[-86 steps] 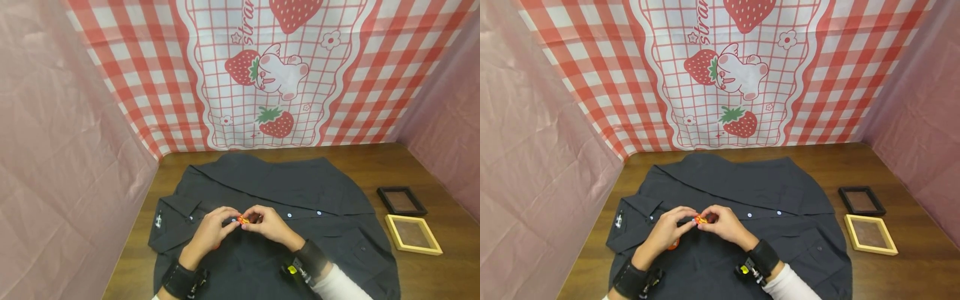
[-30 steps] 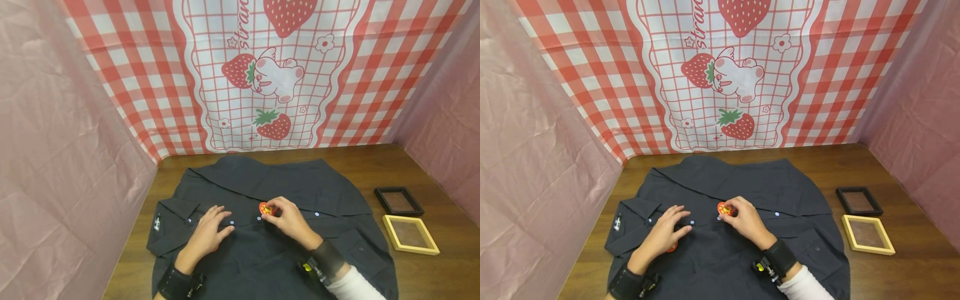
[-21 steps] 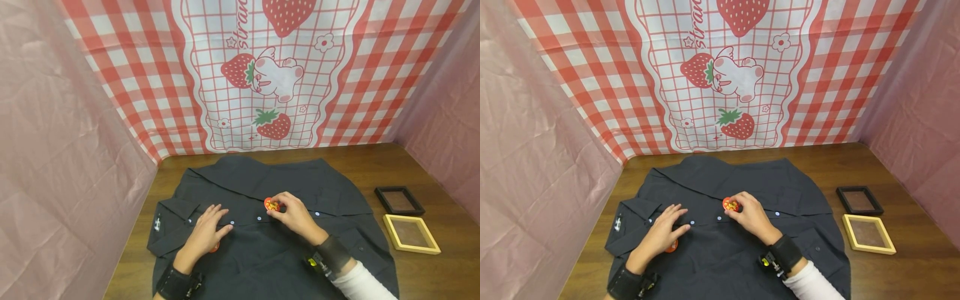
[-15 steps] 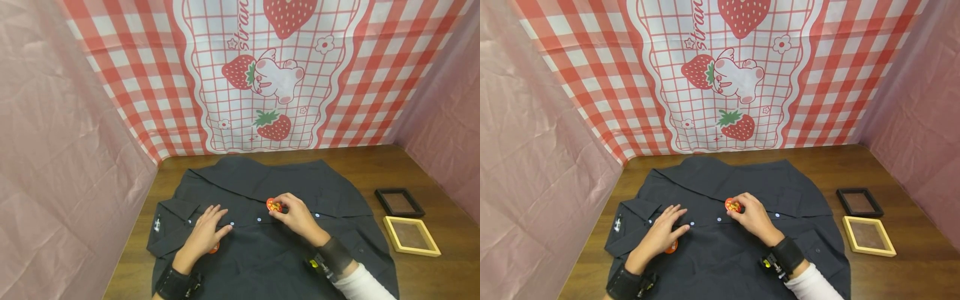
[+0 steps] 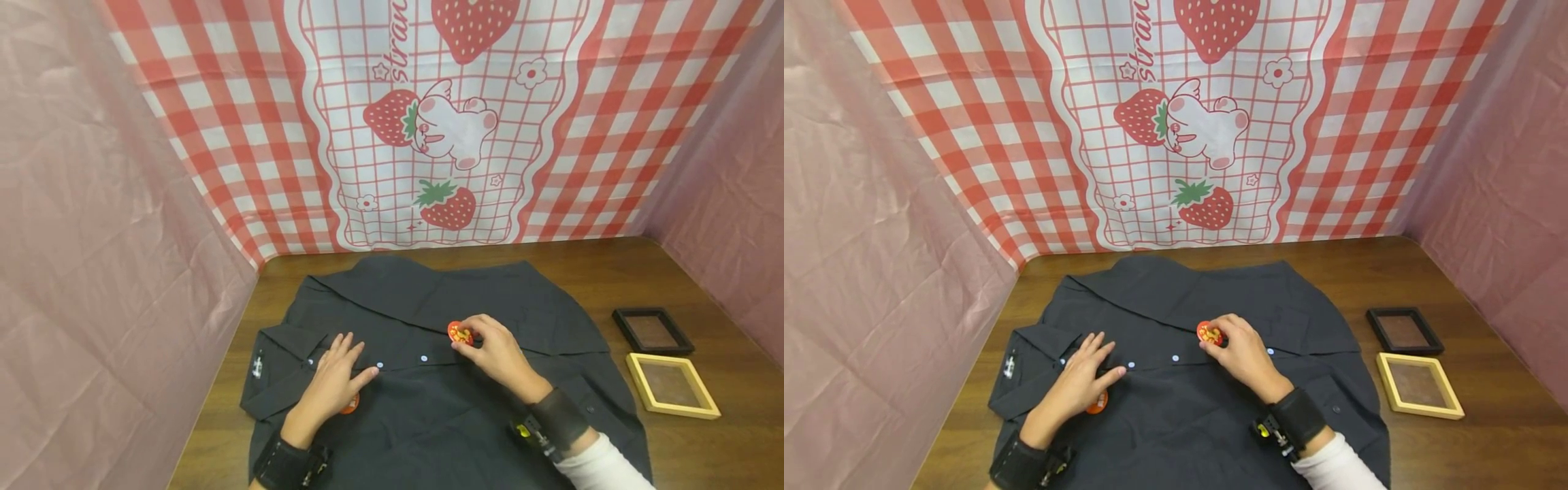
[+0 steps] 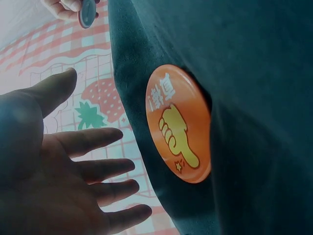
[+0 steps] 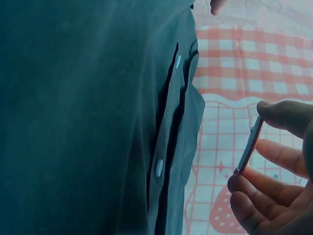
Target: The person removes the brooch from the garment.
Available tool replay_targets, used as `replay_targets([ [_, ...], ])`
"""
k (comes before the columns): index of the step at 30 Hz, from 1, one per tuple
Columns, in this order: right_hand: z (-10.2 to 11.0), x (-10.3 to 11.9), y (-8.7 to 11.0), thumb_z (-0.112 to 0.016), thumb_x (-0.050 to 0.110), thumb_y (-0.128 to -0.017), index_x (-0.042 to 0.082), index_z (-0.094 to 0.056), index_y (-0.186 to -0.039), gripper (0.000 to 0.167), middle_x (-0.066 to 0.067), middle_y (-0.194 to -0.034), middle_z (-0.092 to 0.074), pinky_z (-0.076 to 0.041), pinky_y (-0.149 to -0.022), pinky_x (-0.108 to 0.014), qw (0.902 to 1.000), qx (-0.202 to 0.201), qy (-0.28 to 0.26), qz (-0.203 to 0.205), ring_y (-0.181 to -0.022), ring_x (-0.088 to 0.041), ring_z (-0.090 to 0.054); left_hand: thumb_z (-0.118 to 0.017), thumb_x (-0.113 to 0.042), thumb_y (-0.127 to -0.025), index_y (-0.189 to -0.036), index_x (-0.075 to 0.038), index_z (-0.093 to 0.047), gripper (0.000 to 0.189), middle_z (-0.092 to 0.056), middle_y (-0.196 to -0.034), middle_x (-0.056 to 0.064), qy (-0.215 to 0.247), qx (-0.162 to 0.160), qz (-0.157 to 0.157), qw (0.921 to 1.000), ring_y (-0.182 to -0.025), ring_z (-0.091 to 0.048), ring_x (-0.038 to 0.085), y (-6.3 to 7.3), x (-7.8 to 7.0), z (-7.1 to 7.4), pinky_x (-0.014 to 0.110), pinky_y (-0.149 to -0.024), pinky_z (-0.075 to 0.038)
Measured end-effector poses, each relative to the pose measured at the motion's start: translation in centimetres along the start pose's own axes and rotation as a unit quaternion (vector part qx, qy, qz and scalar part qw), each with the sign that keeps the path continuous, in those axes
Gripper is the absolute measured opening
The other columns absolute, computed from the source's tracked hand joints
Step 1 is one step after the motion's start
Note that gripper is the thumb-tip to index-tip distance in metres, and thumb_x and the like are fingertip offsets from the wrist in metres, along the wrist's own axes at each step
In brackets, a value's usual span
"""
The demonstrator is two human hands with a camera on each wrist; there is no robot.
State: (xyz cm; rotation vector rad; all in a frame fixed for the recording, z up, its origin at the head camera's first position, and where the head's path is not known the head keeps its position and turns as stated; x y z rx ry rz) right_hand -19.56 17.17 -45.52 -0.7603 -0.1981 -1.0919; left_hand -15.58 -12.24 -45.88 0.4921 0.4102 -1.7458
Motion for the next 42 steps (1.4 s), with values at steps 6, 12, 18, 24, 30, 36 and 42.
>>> replay_targets([
  [6,0.5,-0.7,0.2,-0.087,0.020,-0.072,0.009,-0.072,-0.097,0.031,-0.004,-0.095,-0.068,-0.048,-0.065,-0.030,0.9997,0.014,-0.002,-0.020,-0.077,-0.017,-0.058,-0.063,-0.040,-0.093,-0.140,-0.004,-0.051,0.060,-0.036,-0.153,0.026,0.000,-0.001,0.002,1.0000,-0.146,-0.025,0.045,0.0,0.1,0.2,0.067,-0.112,-0.023],
  [12,0.7,-1.3,0.4,-0.086,0.019,-0.073,0.008,-0.072,-0.096,0.030,-0.005,-0.095,-0.069,-0.052,-0.067,-0.031,0.9996,0.015,-0.001,-0.025,-0.079,-0.017,-0.061,-0.064,-0.041,-0.092,-0.141,-0.003,-0.049,0.064,-0.035,-0.153,0.025,-0.004,-0.001,0.009,1.0000,-0.146,-0.024,0.044,0.1,0.3,0.3,0.067,-0.113,-0.022],
  [18,1.3,-1.7,0.6,-0.085,0.017,-0.073,0.006,-0.072,-0.099,0.031,-0.007,-0.096,-0.069,-0.054,-0.068,-0.033,0.9992,0.009,0.002,-0.040,-0.080,-0.018,-0.062,-0.064,-0.042,-0.092,-0.145,-0.003,-0.044,0.069,-0.033,-0.154,0.026,0.002,0.005,0.021,0.9998,-0.146,-0.022,0.045,0.1,0.4,0.2,0.067,-0.114,-0.020],
  [24,1.9,-2.1,0.6,-0.085,0.017,-0.074,0.005,-0.069,-0.107,0.037,-0.010,-0.100,-0.068,-0.053,-0.068,-0.033,0.9979,0.014,0.009,-0.063,-0.080,-0.021,-0.061,-0.064,-0.043,-0.091,-0.146,-0.006,-0.043,0.069,-0.032,-0.155,0.025,0.003,0.005,0.032,0.9995,-0.147,-0.021,0.045,0.1,0.4,0.2,0.067,-0.115,-0.017],
  [30,2.5,-2.6,0.8,-0.084,0.016,-0.075,0.004,-0.069,-0.107,0.038,-0.012,-0.101,-0.067,-0.054,-0.070,-0.037,0.9969,0.009,0.017,-0.077,-0.082,-0.023,-0.062,-0.065,-0.042,-0.091,-0.143,-0.007,-0.047,0.066,-0.034,-0.154,0.024,0.002,0.000,0.030,0.9995,-0.147,-0.021,0.044,0.1,0.3,0.2,0.066,-0.115,-0.017],
  [36,2.9,-3.0,0.9,-0.084,0.016,-0.075,0.002,-0.069,-0.107,0.038,-0.014,-0.103,-0.067,-0.055,-0.072,-0.039,0.9964,0.006,0.016,-0.083,-0.084,-0.024,-0.064,-0.066,-0.040,-0.091,-0.143,-0.007,-0.048,0.064,-0.034,-0.154,0.024,0.008,0.001,0.031,0.9995,-0.147,-0.021,0.045,0.1,0.2,0.2,0.066,-0.115,-0.017],
  [42,3.4,-3.4,0.9,-0.085,0.015,-0.074,0.001,-0.069,-0.105,0.037,-0.015,-0.103,-0.066,-0.054,-0.072,-0.040,0.9959,-0.005,0.023,-0.087,-0.083,-0.025,-0.063,-0.066,-0.039,-0.091,-0.143,-0.007,-0.047,0.063,-0.034,-0.155,0.023,0.010,0.001,0.030,0.9995,-0.147,-0.021,0.044,0.1,0.2,0.2,0.066,-0.115,-0.017],
])
Point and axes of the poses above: each hand's wrist, its own y-axis away from the middle knuckle, its own z-axis out of the back of the hand, x = y × z, the point moved 2 cm from there along -y, towards the middle knuckle
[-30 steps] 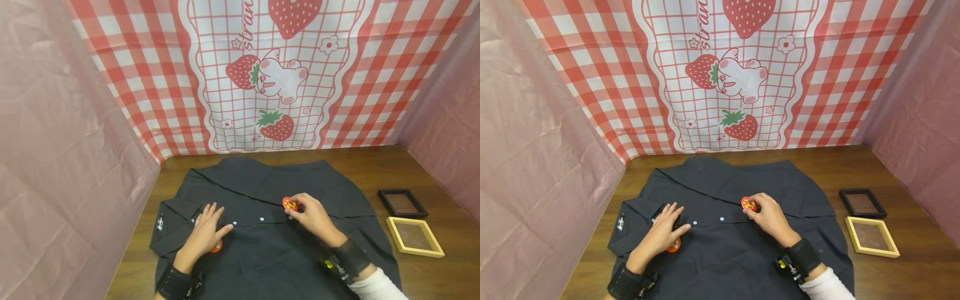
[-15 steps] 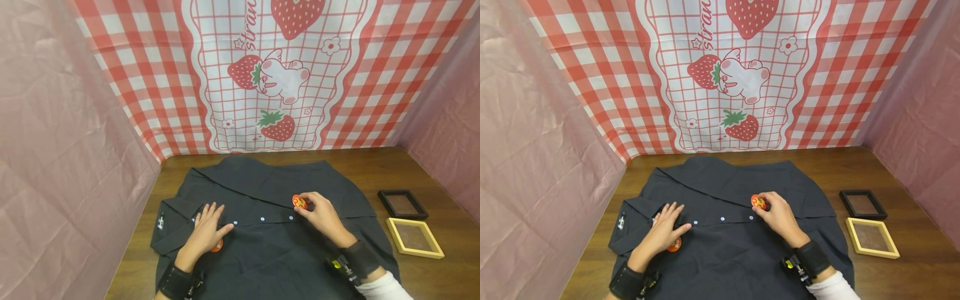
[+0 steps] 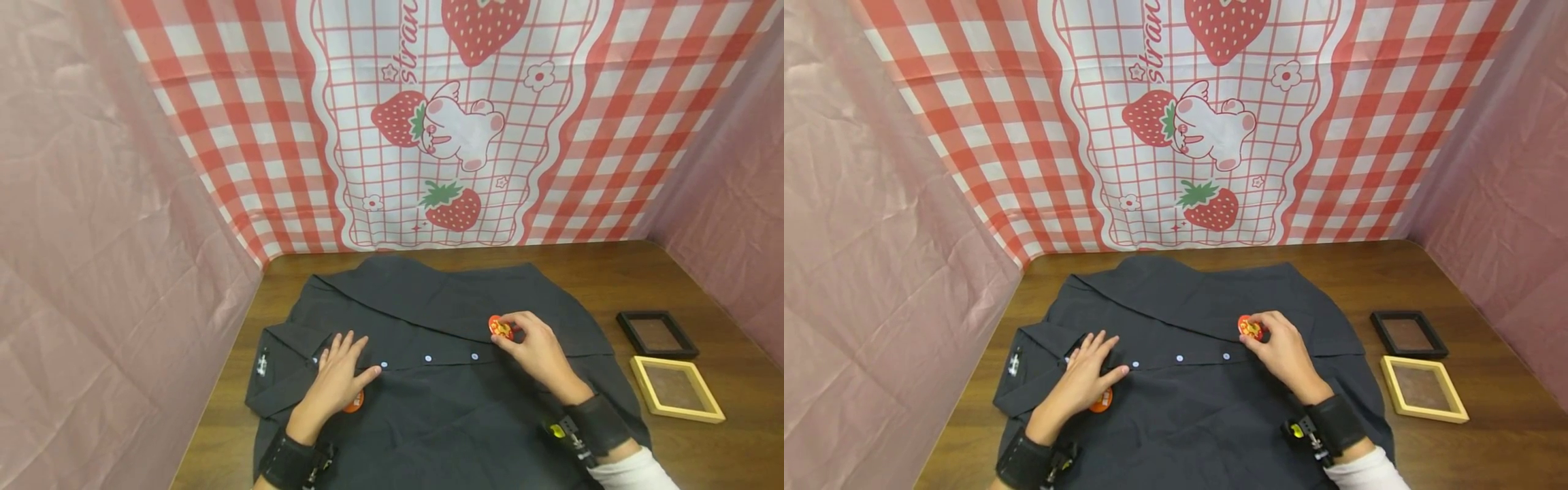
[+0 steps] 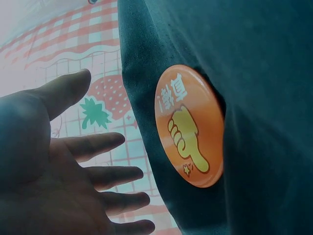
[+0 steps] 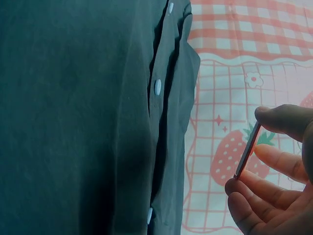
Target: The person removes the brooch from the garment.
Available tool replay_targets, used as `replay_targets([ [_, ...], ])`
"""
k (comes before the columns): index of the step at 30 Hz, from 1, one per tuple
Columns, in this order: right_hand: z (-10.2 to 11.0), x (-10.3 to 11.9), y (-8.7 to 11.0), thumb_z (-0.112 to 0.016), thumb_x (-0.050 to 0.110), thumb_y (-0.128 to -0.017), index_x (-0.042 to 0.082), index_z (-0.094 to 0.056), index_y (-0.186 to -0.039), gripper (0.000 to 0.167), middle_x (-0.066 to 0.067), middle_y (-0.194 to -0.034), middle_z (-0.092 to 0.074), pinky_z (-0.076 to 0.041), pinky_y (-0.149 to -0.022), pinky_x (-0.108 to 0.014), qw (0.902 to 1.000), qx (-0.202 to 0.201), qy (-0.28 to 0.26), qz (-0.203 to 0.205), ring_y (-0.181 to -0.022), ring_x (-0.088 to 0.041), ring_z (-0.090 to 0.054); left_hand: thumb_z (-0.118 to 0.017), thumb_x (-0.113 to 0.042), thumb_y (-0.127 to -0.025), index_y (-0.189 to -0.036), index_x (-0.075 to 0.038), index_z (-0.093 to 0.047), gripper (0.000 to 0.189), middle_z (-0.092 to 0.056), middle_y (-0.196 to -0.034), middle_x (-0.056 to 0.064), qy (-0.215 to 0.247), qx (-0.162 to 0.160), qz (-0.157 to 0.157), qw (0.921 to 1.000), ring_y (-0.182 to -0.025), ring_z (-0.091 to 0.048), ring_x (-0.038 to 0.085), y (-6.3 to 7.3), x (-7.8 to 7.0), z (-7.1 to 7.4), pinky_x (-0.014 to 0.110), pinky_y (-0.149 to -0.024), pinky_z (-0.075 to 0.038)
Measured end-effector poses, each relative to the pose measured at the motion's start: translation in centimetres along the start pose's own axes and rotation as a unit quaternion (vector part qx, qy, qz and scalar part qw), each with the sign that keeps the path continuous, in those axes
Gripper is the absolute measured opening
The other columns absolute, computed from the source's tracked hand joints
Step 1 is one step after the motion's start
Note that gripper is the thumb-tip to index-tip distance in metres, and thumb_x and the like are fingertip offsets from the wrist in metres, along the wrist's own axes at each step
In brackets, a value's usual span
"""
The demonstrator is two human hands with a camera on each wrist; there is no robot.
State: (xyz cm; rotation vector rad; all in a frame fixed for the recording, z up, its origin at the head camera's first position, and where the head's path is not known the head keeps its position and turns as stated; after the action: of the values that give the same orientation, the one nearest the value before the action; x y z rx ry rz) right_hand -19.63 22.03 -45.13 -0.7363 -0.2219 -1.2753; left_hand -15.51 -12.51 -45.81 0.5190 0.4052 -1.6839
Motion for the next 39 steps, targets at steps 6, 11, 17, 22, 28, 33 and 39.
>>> replay_targets([
  [6,0.7,-0.5,-0.1,-0.084,0.012,-0.074,0.001,-0.070,-0.105,0.036,-0.016,-0.104,-0.066,-0.051,-0.074,-0.045,0.9999,0.006,0.013,0.002,-0.086,-0.029,-0.062,-0.066,-0.037,-0.091,-0.142,-0.007,-0.048,0.062,-0.035,-0.155,0.022,0.002,-0.004,-0.010,0.9999,-0.147,-0.022,0.045,0.1,0.0,0.0,0.066,-0.114,-0.020],
  [11,1.3,-1.0,-0.1,-0.082,0.009,-0.074,0.001,-0.070,-0.104,0.033,-0.017,-0.105,-0.066,-0.048,-0.071,-0.041,0.9998,0.009,0.014,-0.013,-0.085,-0.029,-0.060,-0.066,-0.037,-0.091,-0.142,-0.007,-0.049,0.061,-0.035,-0.154,0.022,0.004,-0.002,-0.014,0.9999,-0.146,-0.023,0.045,0.1,0.0,0.0,0.067,-0.114,-0.020],
  [17,1.8,-1.4,0.2,-0.080,0.009,-0.076,-0.001,-0.068,-0.107,0.034,-0.020,-0.107,-0.064,-0.048,-0.072,-0.041,0.9991,0.024,0.007,-0.034,-0.087,-0.031,-0.061,-0.066,-0.037,-0.091,-0.141,-0.007,-0.049,0.061,-0.035,-0.154,0.022,0.002,0.001,-0.013,0.9999,-0.146,-0.023,0.045,0.1,0.1,-0.1,0.067,-0.114,-0.020],
  [22,2.0,-2.0,0.4,-0.082,0.009,-0.074,-0.001,-0.069,-0.105,0.034,-0.019,-0.102,-0.065,-0.050,-0.075,-0.046,0.9997,-0.002,0.006,-0.025,-0.087,-0.032,-0.064,-0.066,-0.037,-0.091,-0.140,-0.007,-0.050,0.060,-0.036,-0.154,0.023,0.003,0.002,-0.015,0.9999,-0.146,-0.023,0.046,0.1,0.1,-0.2,0.067,-0.113,-0.020],
  [28,2.7,-2.4,0.5,-0.082,0.006,-0.072,0.000,-0.070,-0.104,0.035,-0.021,-0.101,-0.065,-0.049,-0.074,-0.047,0.9997,-0.011,0.009,-0.018,-0.087,-0.035,-0.064,-0.066,-0.036,-0.091,-0.140,-0.006,-0.050,0.059,-0.036,-0.154,0.023,0.005,0.002,-0.014,0.9999,-0.146,-0.023,0.046,0.2,0.2,-0.2,0.067,-0.114,-0.020],
  [33,3.2,-2.9,0.6,-0.081,0.004,-0.072,0.001,-0.070,-0.104,0.033,-0.021,-0.104,-0.065,-0.047,-0.071,-0.041,0.9996,-0.008,0.010,-0.024,-0.088,-0.033,-0.061,-0.066,-0.036,-0.092,-0.140,-0.006,-0.050,0.059,-0.036,-0.154,0.023,0.007,0.006,-0.015,0.9998,-0.146,-0.022,0.046,0.2,0.1,-0.1,0.067,-0.114,-0.020],
  [39,3.7,-3.5,0.6,-0.080,0.004,-0.073,-0.001,-0.069,-0.105,0.035,-0.022,-0.102,-0.063,-0.048,-0.069,-0.039,0.9993,-0.014,0.014,-0.032,-0.083,-0.033,-0.063,-0.066,-0.036,-0.092,-0.140,-0.007,-0.051,0.058,-0.036,-0.154,0.022,0.005,0.007,-0.012,0.9999,-0.146,-0.023,0.046,0.1,0.2,-0.1,0.066,-0.114,-0.020],
])
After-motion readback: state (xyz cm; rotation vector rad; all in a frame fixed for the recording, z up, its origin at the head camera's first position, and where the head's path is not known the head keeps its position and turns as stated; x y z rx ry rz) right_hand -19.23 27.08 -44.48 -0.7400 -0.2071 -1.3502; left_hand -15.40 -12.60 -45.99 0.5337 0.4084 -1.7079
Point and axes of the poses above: each hand's wrist, its own y-axis away from the middle knuckle, its own z-axis out of the back of the hand, x = y × z, the point moved 2 cm from there along -y, towards the middle knuckle
